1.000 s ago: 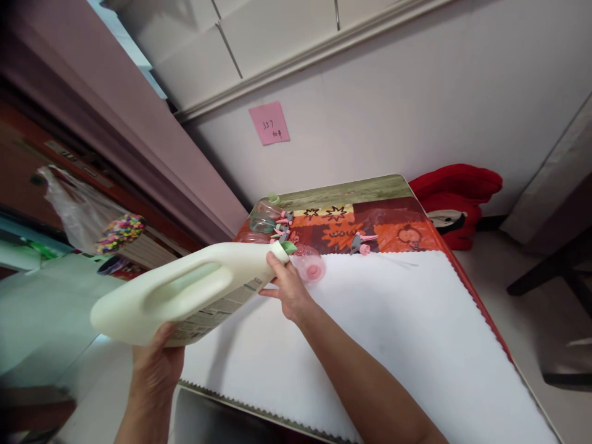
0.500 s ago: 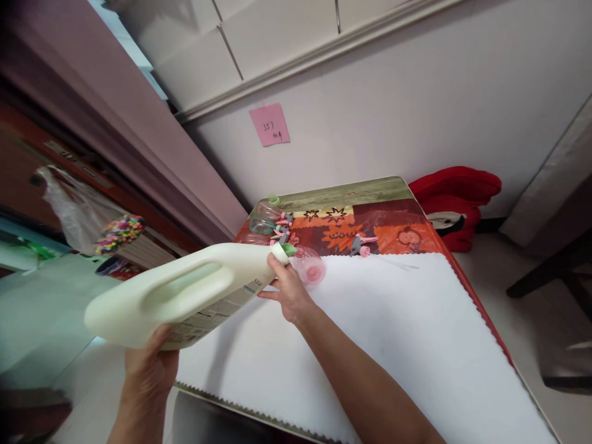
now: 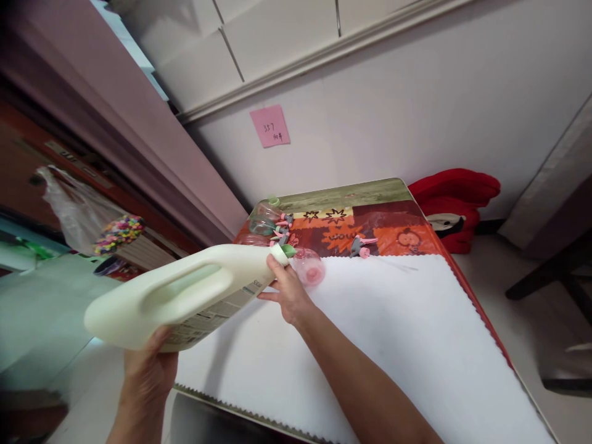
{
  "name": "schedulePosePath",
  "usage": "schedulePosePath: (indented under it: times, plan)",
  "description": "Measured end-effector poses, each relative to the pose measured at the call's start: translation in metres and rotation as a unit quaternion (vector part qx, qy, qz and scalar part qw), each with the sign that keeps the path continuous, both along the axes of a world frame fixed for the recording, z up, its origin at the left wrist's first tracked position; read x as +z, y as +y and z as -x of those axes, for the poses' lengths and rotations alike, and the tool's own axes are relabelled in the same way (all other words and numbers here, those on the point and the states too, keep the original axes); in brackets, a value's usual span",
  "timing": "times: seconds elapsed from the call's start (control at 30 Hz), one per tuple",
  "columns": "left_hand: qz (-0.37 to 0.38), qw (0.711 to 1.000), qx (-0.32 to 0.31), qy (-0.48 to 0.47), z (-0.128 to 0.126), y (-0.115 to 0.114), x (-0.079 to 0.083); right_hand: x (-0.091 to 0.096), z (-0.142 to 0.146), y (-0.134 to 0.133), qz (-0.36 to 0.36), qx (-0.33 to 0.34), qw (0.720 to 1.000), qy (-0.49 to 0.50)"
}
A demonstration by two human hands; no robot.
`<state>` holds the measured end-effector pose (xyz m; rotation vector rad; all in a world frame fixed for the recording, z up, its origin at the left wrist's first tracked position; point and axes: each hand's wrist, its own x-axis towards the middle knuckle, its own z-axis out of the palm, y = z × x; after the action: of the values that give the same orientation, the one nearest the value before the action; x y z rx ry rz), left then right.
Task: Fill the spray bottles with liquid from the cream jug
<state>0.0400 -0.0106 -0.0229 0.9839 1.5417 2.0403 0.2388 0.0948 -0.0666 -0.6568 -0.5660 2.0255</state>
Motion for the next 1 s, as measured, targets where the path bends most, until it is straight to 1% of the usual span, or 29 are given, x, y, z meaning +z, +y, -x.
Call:
schedulePosePath:
  times: [0.53,1.0]
  plan:
    - [0.008,1.000,0.003,0.005,-0.0017,-0.0048,0.0035,0.0035,-0.0011,-0.0019,-0.005,0.008,1.000,-0.007]
    - [0.011,1.000,0.008,0.007,-0.0010,-0.0066,0.0020,0.0037,-0.0014,-0.0019,-0.010,0.010,1.000,-0.011]
